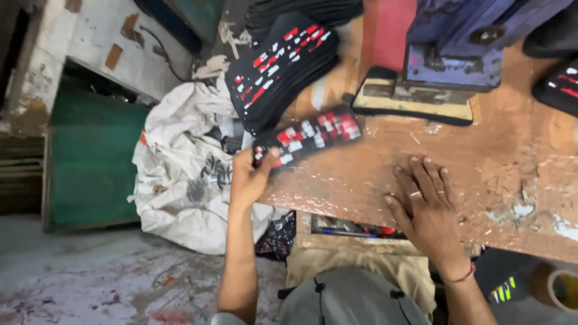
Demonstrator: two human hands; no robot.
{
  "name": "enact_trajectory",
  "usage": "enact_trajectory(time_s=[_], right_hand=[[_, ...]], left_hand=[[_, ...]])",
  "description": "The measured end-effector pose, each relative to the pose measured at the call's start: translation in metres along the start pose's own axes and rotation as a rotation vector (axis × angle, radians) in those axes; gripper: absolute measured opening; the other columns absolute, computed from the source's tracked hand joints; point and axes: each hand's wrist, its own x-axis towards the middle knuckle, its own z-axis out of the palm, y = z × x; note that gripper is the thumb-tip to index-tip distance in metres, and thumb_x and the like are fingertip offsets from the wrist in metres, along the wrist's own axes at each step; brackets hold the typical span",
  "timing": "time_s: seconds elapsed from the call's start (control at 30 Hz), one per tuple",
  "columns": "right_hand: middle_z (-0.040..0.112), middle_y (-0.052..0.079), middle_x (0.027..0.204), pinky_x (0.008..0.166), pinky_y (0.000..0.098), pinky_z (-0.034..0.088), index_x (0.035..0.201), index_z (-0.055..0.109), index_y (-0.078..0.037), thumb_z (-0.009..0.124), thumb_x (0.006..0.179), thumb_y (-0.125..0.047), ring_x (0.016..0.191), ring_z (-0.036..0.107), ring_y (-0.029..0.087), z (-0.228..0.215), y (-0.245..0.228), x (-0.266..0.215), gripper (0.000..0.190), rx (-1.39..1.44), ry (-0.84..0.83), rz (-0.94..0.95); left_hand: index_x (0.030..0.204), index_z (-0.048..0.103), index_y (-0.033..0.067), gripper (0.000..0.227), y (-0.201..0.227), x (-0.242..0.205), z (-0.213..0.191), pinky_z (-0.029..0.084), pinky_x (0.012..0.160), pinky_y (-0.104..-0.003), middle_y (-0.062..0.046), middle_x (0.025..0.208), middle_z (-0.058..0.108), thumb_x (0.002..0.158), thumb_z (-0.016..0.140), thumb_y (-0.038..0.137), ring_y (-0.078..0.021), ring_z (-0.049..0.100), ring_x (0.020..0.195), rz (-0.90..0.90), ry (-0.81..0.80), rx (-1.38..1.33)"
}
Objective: The person repeatedly picks up black fabric pieces with red and white patterns from a pile on the left and stacks them on the right side of a wooden table. The person uses both hands to handle and align the items.
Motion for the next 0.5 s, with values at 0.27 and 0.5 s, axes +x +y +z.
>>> enact_trajectory(time_s=[0.27,0.5], right_hand=[[0.052,0.017,0.153,0.125,0.0524,0.028,0.138,0.062,-0.008,0.066,0.093,-0.033,0.148,0.042,0.036,-0.005,0.005,-0.007,0.052,0.02,0.033,0.007],[0.056,0.029,0.14,0.111,0.0495,0.046,0.14,0.05,0.009,0.072,0.091,-0.026,0.131,0.052,0.044,-0.08,0.168,0.014,0.065,-0.38,0.348,0.029]], left_hand=[[0.121,0.067,-0.0023,0.022,0.021,0.109,-0.017,0.056,0.084,-0.029,-0.007,0.102,0.074,0.102,0.072,0.008,-0.0115,0.064,0.091,0.313,0.287,-0.055],[0.143,0.053,0.0018,0.046,0.046,0.019,0.017,0.057,0.095,-0.035,-0.016,0.133,0.064,0.101,0.071,0.0,-0.0229,0.066,0.115,0.398,0.451,0.176]])
